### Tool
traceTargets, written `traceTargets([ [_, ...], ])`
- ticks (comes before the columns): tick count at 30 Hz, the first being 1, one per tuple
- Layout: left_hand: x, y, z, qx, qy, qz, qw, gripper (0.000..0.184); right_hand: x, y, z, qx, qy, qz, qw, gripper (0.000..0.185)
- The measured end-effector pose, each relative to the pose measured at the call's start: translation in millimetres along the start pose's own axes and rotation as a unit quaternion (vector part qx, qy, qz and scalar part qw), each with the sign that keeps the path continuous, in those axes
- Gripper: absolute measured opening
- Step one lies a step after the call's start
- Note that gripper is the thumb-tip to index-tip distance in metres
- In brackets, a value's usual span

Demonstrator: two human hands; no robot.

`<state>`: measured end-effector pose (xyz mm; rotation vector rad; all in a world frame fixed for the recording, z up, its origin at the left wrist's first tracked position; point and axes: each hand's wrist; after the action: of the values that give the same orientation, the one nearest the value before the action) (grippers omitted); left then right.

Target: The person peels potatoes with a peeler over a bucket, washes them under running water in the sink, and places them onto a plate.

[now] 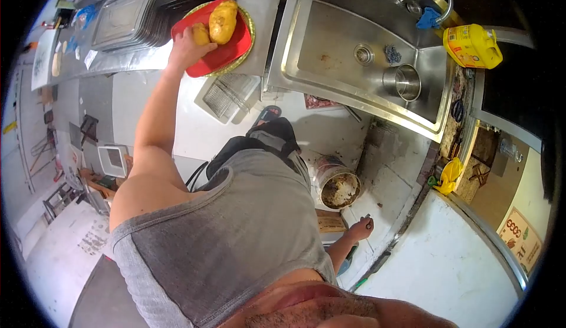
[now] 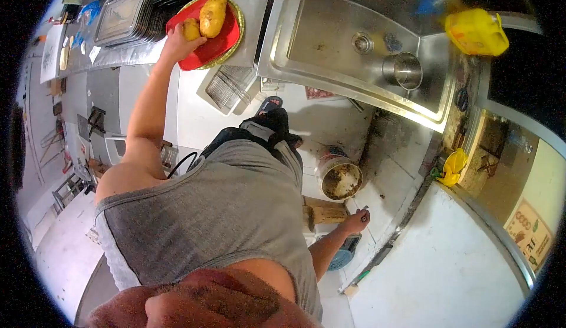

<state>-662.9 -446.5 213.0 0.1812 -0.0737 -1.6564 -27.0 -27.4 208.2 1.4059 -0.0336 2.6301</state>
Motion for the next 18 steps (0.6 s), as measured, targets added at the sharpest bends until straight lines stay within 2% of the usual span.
traceTargets([
  [2, -3, 0, 1, 0.001, -0.011, -0.002, 1.000, 0.096, 1, -7, -7, 0.016, 0.008, 0.002, 1.000, 0.036],
  [3, 6, -9, -18, -0.019, -0.045, -0.023, 0.999, 0.089, 4, -9, -11, 0.023, 0.011, 0.007, 1.000, 0.036],
  [6, 21, -21, -21, 0.056, 0.103, 0.059, 0.991, 0.078, 13, -15, -17, 0.034, 0.007, 0.019, 0.999, 0.034],
  [7, 28, -20, -20, 0.072, 0.193, 0.083, 0.975, 0.073, 12, -19, -19, 0.033, -0.004, 0.023, 0.999, 0.033],
  [9, 37, -18, -14, 0.102, 0.365, 0.128, 0.916, 0.064, 13, -23, -22, 0.029, -0.012, 0.027, 0.999, 0.033],
  [10, 37, -14, -10, 0.086, 0.456, 0.128, 0.877, 0.060, 16, -24, -22, 0.027, -0.007, 0.028, 0.999, 0.034],
  [12, 38, 3, 3, 0.052, 0.621, 0.124, 0.772, 0.053, 14, -26, -24, 0.022, -0.021, 0.026, 0.999, 0.035],
  [13, 22, 20, 26, 0.055, 0.682, 0.093, 0.724, 0.045, 8, -30, -22, 0.020, -0.036, 0.025, 0.999, 0.035],
  [15, 2, 39, 33, 0.031, 0.705, -0.035, 0.708, 0.044, -2, -40, -19, 0.019, -0.046, 0.018, 0.999, 0.037],
  [18, -42, 35, 47, 0.086, 0.693, -0.078, 0.712, 0.043, 29, -31, -21, -0.011, -0.088, -0.018, 0.996, 0.037],
])
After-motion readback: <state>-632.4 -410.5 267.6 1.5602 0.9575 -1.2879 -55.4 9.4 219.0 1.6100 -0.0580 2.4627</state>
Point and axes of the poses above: each hand's wrist, its own y-axis away from the middle knuckle, its own z-axis out of the back of the hand, x = y × z, and after that the axes turned 12 degrees about -y, right-handed
